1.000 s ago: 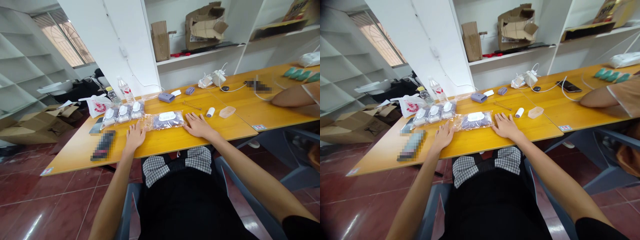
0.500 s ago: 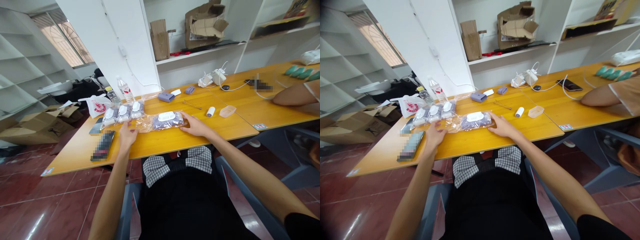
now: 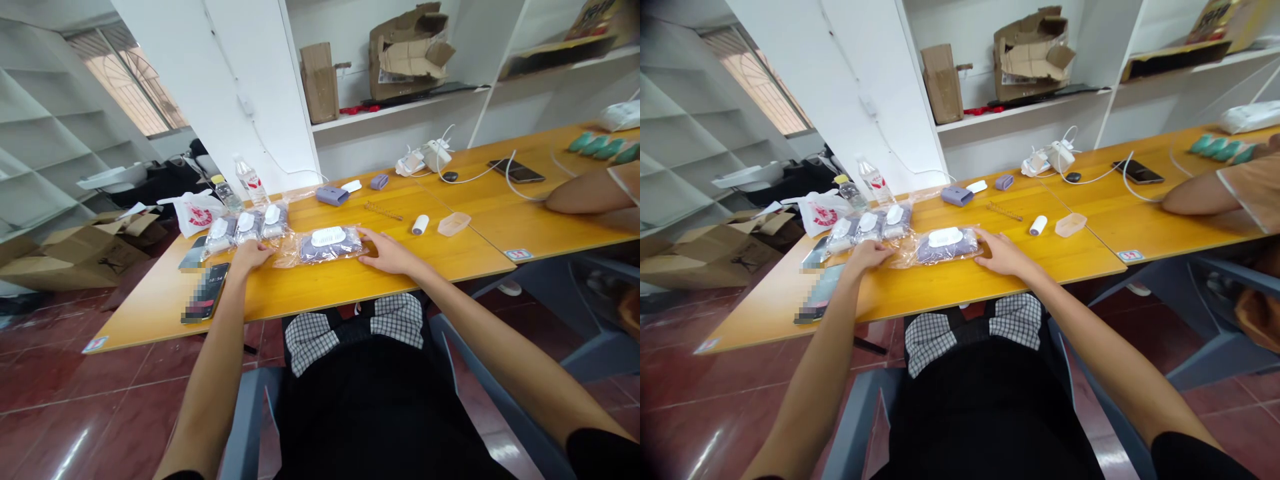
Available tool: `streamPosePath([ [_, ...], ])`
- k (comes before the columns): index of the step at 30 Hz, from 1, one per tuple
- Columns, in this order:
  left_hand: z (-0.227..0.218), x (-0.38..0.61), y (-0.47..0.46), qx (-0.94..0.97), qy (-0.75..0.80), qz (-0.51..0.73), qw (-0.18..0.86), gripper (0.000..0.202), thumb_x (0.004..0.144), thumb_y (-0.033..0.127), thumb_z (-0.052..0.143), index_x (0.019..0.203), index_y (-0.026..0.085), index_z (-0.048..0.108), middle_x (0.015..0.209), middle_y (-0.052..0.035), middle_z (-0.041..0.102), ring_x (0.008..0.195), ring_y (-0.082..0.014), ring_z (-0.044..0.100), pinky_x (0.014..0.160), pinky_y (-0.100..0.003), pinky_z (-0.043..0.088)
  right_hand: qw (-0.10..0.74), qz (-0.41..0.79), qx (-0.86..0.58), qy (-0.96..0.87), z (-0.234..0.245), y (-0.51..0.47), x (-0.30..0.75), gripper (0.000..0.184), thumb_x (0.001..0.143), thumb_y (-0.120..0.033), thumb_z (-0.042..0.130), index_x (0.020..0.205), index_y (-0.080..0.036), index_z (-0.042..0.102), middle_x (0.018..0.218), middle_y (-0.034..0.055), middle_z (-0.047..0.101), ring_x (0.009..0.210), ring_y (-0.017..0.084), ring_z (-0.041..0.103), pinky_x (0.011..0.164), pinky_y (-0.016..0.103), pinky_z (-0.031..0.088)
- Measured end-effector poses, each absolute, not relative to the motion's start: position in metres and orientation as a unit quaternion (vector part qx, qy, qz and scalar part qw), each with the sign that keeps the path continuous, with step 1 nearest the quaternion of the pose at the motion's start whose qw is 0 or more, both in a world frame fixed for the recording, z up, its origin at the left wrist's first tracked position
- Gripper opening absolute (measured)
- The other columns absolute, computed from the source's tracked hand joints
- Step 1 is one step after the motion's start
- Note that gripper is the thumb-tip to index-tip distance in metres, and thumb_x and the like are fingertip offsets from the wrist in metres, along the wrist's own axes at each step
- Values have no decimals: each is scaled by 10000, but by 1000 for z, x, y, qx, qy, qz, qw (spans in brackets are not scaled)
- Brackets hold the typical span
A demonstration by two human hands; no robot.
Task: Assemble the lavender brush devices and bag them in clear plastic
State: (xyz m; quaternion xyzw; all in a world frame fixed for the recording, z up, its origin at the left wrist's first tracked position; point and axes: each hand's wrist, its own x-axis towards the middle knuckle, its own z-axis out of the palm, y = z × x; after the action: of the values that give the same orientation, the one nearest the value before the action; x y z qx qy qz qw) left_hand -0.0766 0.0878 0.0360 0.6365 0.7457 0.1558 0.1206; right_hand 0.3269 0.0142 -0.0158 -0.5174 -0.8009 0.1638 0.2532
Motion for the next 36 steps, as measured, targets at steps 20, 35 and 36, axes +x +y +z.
streamPosePath([
  [20,13,26,41,863,446,206,119,1052,860,629,817,1707,274,304,1843,-182,183,1712,-427,159,1354,-679,214,249,127,-509,-814,-18,13,323,828,978,-406,641,1731,-213,356,1653,143,582,1530,352,533,1297,576,369],
  [35,27,58,62,901,411,115,-81,739,932,285,764,1621,277,496,1708,-154,469,1600,-428,405,1332,-626,314,271,140,-453,-838,-23,12,320,802,944,-405,736,1688,-276,464,1673,134,561,1515,410,545,1285,674,359],
  [36,28,57,68,903,404,125,-75,671,942,287,752,1580,276,546,1642,-146,544,1562,-411,459,1325,-611,331,278,146,-448,-837,-23,12,321,815,942,-402,740,1696,-290,450,1683,125,551,1526,407,535,1287,671,361],
])
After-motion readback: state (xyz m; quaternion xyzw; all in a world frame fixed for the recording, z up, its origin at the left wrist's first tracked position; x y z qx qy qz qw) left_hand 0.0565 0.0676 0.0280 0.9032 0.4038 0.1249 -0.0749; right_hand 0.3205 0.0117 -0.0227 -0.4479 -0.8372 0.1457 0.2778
